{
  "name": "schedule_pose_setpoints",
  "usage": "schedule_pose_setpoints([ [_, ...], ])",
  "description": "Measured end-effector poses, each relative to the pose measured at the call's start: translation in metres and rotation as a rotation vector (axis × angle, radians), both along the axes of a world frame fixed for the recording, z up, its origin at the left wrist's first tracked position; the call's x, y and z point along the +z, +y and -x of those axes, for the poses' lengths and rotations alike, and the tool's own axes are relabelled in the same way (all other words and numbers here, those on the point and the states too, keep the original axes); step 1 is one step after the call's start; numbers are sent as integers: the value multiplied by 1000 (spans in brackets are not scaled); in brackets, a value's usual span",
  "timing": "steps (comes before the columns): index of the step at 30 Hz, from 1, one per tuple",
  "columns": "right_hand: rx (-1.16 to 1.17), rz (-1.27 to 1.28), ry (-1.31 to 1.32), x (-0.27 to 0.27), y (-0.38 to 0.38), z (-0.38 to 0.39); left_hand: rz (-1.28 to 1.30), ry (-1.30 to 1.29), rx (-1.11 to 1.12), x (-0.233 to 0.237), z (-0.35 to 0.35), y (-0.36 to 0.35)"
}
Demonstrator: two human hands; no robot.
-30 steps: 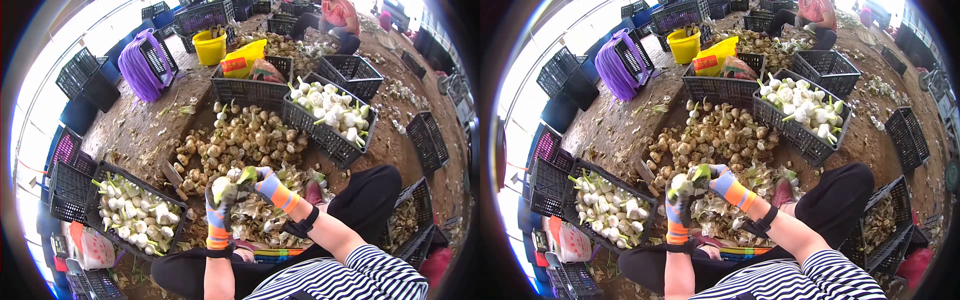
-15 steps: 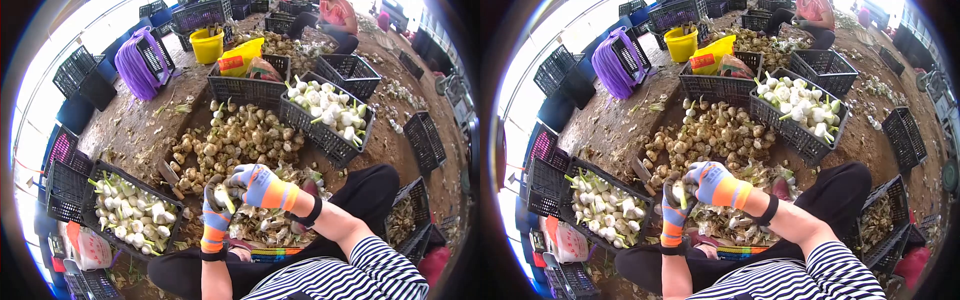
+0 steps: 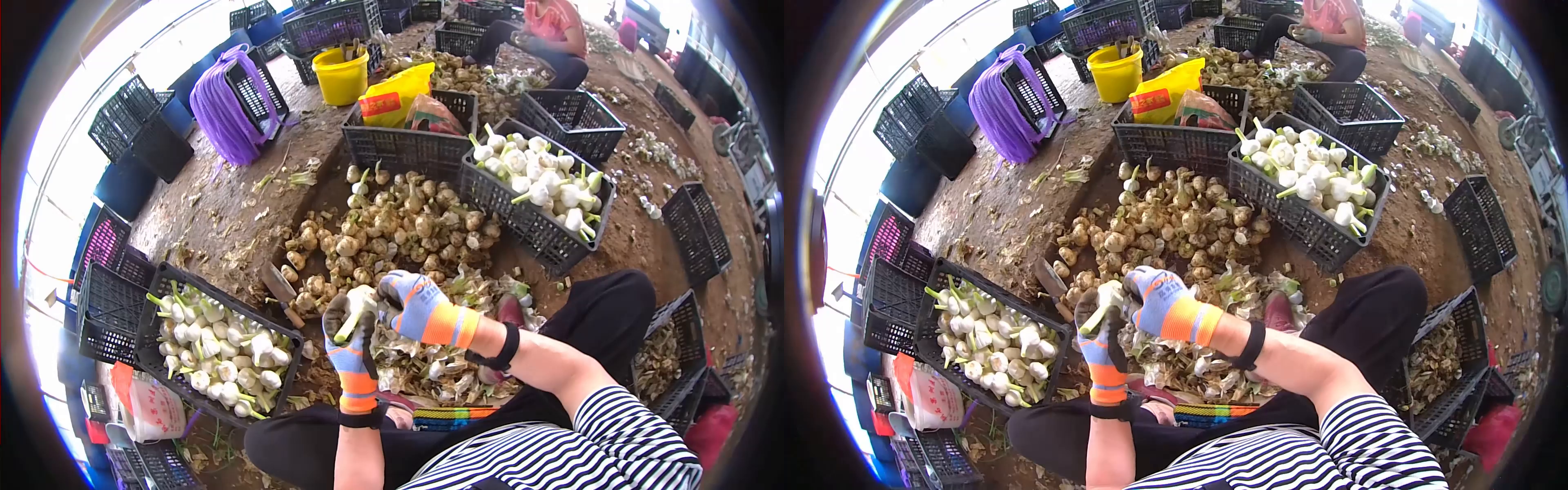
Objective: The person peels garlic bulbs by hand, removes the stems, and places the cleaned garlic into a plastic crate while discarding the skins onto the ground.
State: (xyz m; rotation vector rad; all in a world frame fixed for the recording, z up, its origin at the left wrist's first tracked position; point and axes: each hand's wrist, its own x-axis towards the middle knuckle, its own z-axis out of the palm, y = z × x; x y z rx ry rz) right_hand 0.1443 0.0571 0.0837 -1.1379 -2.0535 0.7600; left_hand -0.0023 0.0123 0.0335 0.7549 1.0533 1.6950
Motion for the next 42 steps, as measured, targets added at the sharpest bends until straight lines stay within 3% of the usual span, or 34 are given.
schedule_pose_setpoints([
  [3, -30, 72, 7, -6, -5, 7, 76, 22, 119, 0, -2, 0],
  [6, -130, -77, -85, -14, 2, 7, -9, 85, 174, 3, -1, 0],
  [9, -297, -32, -96, -43, 27, -3, -15, 71, 136, -8, 15, 3],
  [11, -327, 192, -257, -53, 41, -18, 27, -53, 75, 10, 10, -2],
  [13, -406, 153, -333, -98, 48, -31, -35, -248, -5, 1, 17, 2],
  [15, -202, 389, -639, -142, 45, -43, -37, -507, -80, 1, 27, 9],
  [16, 111, 596, -669, -153, 42, -52, -156, -518, -100, -19, 44, 17],
  [17, 246, 617, -751, -163, 32, -55, -161, -652, -91, -25, 69, 22],
  [18, 101, 639, -739, -173, 33, -60, -175, -774, 13, -36, 106, 28],
  [19, -37, 656, -729, -185, 37, -66, -314, -596, 73, -13, 120, 29],
  [20, -269, 603, -625, -197, 44, -71, -367, -859, 55, 15, 139, 25],
  [21, -496, 546, -513, -206, 53, -75, -472, -768, 19, 25, 151, 20],
  [22, -591, 473, -453, -212, 65, -78, -508, -709, 30, 36, 151, 19],
  [23, -533, 537, -496, -219, 83, -82, -549, -647, 40, 43, 150, 20],
  [27, -328, 679, -838, -255, 119, -58, -186, -595, 132, 12, 120, 33],
  [29, -369, 717, -784, -243, 127, -53, -42, -508, 14, -19, 100, 38],
  [31, -600, 706, -275, -292, 128, -67, 59, -265, -47, -10, 61, 38],
  [32, -577, 622, 160, -301, 122, -69, 135, -224, -4, -7, 45, 33],
  [33, -606, 735, 566, -306, 125, -67, 131, -158, -54, -25, 45, 34],
  [35, -329, 1063, 1025, -192, 91, -62, 179, 159, -89, -22, 20, 34],
  [37, -34, 1147, 1261, -140, 71, -44, 125, 188, -211, -21, 1, 38],
  [38, -45, 1191, 1218, -125, 58, -40, 37, 201, -231, -25, -5, 39],
  [39, 191, 523, 854, -141, 53, -30, 2, 259, -263, -27, -6, 39],
  [41, 245, 1079, 1206, -105, 40, -19, -3, -24, -330, -23, -9, 37],
  [42, 140, 1166, 1234, -85, 33, -17, -17, -14, -325, -18, -4, 35],
])
